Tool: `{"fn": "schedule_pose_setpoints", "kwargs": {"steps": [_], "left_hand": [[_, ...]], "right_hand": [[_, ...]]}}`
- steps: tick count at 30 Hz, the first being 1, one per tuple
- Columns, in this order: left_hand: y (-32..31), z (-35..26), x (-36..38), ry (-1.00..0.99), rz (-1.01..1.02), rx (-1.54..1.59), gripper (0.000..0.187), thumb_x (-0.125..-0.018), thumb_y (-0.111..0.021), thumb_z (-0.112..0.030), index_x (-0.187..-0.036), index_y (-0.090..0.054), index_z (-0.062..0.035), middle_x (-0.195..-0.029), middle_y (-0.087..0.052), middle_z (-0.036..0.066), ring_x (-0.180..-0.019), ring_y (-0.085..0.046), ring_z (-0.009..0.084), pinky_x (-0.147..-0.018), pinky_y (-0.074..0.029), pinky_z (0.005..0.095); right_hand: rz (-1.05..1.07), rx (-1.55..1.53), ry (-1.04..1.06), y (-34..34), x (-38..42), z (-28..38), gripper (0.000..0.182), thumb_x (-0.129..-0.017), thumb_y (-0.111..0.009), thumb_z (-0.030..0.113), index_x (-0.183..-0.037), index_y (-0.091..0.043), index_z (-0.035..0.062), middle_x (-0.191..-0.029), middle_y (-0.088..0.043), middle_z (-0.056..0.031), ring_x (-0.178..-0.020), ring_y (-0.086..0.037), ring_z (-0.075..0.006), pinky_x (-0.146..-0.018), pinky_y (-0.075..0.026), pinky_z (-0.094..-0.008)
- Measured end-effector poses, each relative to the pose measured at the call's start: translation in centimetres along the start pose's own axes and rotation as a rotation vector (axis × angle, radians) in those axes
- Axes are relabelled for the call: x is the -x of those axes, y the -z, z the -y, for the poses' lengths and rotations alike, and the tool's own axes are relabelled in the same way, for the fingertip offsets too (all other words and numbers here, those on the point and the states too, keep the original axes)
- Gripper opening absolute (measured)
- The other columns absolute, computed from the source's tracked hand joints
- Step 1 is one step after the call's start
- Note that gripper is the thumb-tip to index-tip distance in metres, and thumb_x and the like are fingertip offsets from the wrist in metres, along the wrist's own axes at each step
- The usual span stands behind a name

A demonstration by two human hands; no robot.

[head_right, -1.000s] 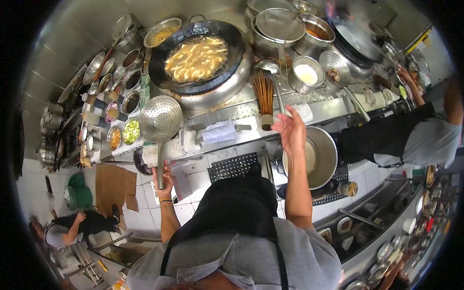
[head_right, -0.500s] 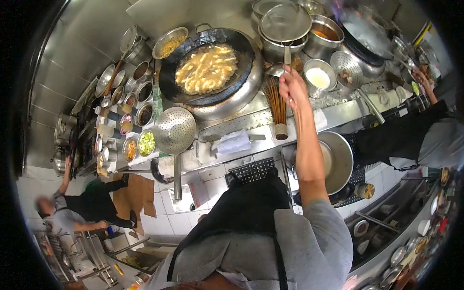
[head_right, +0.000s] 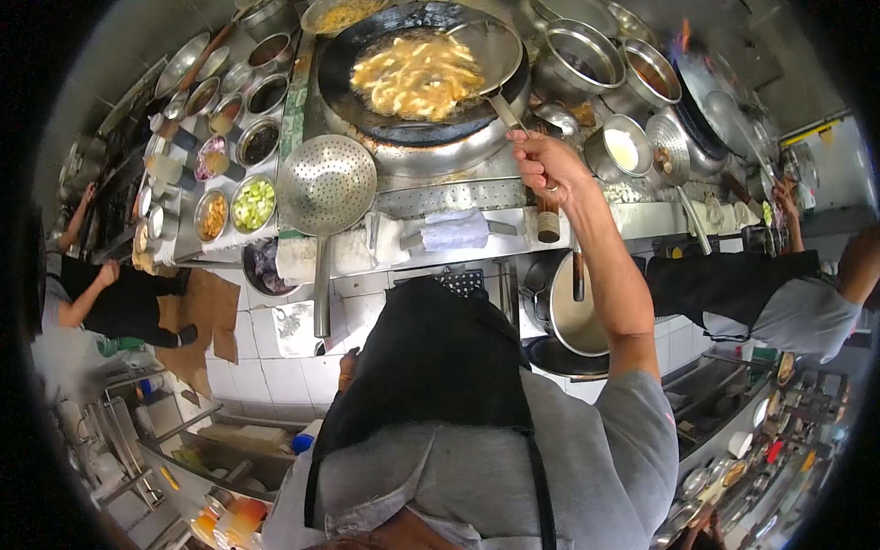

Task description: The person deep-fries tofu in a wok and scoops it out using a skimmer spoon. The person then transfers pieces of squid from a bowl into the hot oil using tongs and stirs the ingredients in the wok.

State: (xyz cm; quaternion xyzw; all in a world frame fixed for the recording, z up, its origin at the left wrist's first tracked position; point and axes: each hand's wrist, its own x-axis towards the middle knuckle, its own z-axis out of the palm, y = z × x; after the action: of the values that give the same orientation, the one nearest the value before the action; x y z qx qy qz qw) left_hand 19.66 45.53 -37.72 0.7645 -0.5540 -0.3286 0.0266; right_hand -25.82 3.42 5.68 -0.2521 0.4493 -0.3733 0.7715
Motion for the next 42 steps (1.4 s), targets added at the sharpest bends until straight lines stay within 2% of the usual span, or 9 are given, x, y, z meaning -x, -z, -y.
{"fn": "schedule_pose_setpoints", "kwargs": {"steps": [8,16,19,23,27,31,36,39,42], "left_hand": [[1.0,0.2,-1.4,0.154,0.107,0.472,0.036,-0.098,-0.050,-0.014,-0.129,-0.057,0.0030,-0.123,-0.065,0.018,-0.103,-0.068,0.0288,-0.083,-0.056,0.0391],[1.2,1.1,-3.0,0.768,0.095,1.502,0.040,-0.099,-0.047,-0.022,-0.134,-0.053,-0.0036,-0.124,-0.064,0.015,-0.104,-0.066,0.0309,-0.084,-0.054,0.0453],[0.9,1.2,-3.2,0.794,0.074,1.574,0.041,-0.100,-0.046,-0.024,-0.136,-0.051,-0.0061,-0.125,-0.063,0.014,-0.105,-0.065,0.0317,-0.085,-0.053,0.0477],[1.4,0.1,-2.0,0.777,0.042,1.484,0.039,-0.100,-0.048,-0.024,-0.133,-0.053,-0.0063,-0.121,-0.064,0.013,-0.101,-0.066,0.0295,-0.082,-0.054,0.0445],[-0.8,1.6,-1.3,0.398,0.040,1.034,0.022,-0.097,-0.056,-0.017,-0.113,-0.064,-0.0045,-0.100,-0.067,0.010,-0.088,-0.068,0.0239,-0.071,-0.054,0.0359],[-2.2,3.4,-1.0,-0.100,-0.079,0.156,0.014,-0.095,-0.061,-0.012,-0.098,-0.071,-0.0031,-0.089,-0.069,0.007,-0.078,-0.067,0.0201,-0.062,-0.054,0.0307],[-1.4,3.6,0.2,-0.273,-0.041,-0.008,0.018,-0.096,-0.058,-0.014,-0.108,-0.068,-0.0047,-0.098,-0.070,0.009,-0.084,-0.067,0.0219,-0.067,-0.054,0.0339],[-1.3,3.9,0.5,0.348,0.135,0.963,0.021,-0.096,-0.055,-0.017,-0.111,-0.066,-0.0056,-0.100,-0.068,0.010,-0.088,-0.066,0.0245,-0.070,-0.053,0.0387],[0.5,3.8,-0.7,0.946,-0.141,1.668,0.025,-0.096,-0.052,-0.019,-0.115,-0.064,-0.0066,-0.102,-0.067,0.010,-0.093,-0.065,0.0271,-0.073,-0.052,0.0436]], "right_hand": [[0.009,0.044,0.174,-5.1,-0.1,-5.6,0.036,-0.097,-0.049,0.002,-0.133,-0.048,0.0001,-0.070,-0.050,0.0007,-0.039,-0.034,-0.0047,-0.029,-0.023,-0.0220],[-0.352,1.155,0.717,-7.4,2.3,-8.7,0.034,-0.094,-0.053,0.003,-0.126,-0.065,0.0018,-0.086,-0.071,-0.0203,-0.058,-0.060,-0.0244,-0.056,-0.049,-0.0358],[-0.391,1.094,0.773,-9.7,4.9,-7.7,0.037,-0.098,-0.053,0.001,-0.134,-0.060,0.0026,-0.077,-0.059,-0.0025,-0.065,-0.050,-0.0092,-0.058,-0.043,-0.0264],[-0.402,1.093,0.774,-10.5,6.1,-7.1,0.037,-0.099,-0.054,0.001,-0.136,-0.059,0.0018,-0.076,-0.057,0.0009,-0.068,-0.047,-0.0050,-0.059,-0.042,-0.0233],[-0.250,1.206,0.549,-6.3,1.4,-6.9,0.036,-0.091,-0.058,0.002,-0.126,-0.064,0.0019,-0.084,-0.069,-0.0244,-0.069,-0.067,-0.0289,-0.067,-0.052,-0.0403],[-0.368,1.251,0.662,-9.9,4.3,-6.2,0.035,-0.090,-0.059,0.003,-0.125,-0.065,0.0002,-0.084,-0.067,-0.0285,-0.067,-0.068,-0.0323,-0.067,-0.052,-0.0410],[-0.346,1.211,0.737,-9.0,3.6,-7.6,0.035,-0.090,-0.059,0.002,-0.124,-0.064,-0.0016,-0.091,-0.066,-0.0310,-0.079,-0.068,-0.0434,-0.070,-0.053,-0.0419],[-0.296,1.356,0.732,-6.5,1.8,-6.4,0.034,-0.091,-0.058,0.002,-0.124,-0.064,-0.0017,-0.094,-0.066,-0.0317,-0.084,-0.069,-0.0446,-0.073,-0.054,-0.0417],[-0.330,1.347,0.740,-7.1,3.2,-5.7,0.034,-0.091,-0.058,0.002,-0.124,-0.065,-0.0011,-0.095,-0.066,-0.0314,-0.085,-0.070,-0.0428,-0.074,-0.054,-0.0417]]}}
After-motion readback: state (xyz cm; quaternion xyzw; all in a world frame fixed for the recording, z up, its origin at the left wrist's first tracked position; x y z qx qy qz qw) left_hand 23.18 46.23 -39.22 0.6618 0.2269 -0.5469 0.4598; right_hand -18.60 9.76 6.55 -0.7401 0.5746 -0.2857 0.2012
